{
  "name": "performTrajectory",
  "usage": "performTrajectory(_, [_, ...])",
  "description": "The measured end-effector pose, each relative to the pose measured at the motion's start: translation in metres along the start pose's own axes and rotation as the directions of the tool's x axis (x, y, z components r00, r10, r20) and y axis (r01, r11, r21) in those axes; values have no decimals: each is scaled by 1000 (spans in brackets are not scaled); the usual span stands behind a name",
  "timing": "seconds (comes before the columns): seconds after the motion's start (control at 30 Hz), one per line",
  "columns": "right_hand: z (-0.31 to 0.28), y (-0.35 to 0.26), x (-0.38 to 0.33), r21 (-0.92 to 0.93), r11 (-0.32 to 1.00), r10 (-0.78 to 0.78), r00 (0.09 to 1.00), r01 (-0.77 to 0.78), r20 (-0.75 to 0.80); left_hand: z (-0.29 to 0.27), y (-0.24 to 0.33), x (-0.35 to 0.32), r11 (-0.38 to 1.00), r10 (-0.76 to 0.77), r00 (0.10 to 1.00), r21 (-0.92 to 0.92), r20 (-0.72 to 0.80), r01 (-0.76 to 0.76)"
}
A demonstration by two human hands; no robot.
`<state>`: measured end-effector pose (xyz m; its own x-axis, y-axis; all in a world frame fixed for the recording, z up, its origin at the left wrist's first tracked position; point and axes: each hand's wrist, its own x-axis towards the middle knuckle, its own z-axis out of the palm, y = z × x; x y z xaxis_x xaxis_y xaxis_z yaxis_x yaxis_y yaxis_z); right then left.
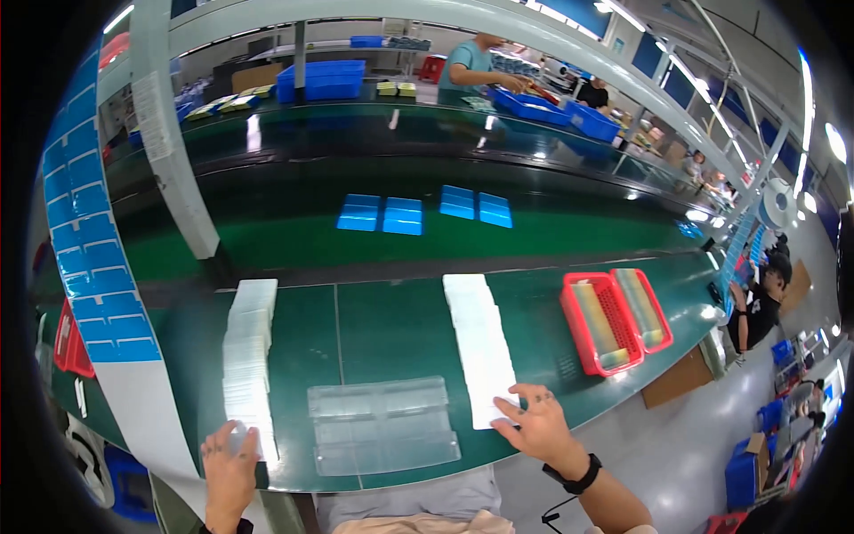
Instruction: Applying labels to cards and organizing them into containers on a manufacturing assembly line.
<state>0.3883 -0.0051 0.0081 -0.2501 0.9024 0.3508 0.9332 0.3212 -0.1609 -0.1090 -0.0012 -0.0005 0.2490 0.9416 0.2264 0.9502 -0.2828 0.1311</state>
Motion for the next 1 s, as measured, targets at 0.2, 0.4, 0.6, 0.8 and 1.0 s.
performTrajectory(0.2, [-3,5,-3,-97,994,48,999,-47,4,10,4,6,1000,-14,1000,-22,24,14])
performTrajectory(0.4, [0,11,0,-103,991,90,993,-82,72,7,7,6,998,-43,998,-42,51,45])
performTrajectory(0.6, [-1,15,1,35,984,168,970,-177,174,10,-3,10,984,-77,996,-158,35,81])
performTrajectory(0.8, [-8,2,-9,175,970,124,960,-171,252,-2,-3,8,913,-169,981,-359,99,194])
performTrajectory(1.0, [-19,-17,-9,773,15,412,708,-634,573,-16,23,13,-156,-385,776,-864,500,479])
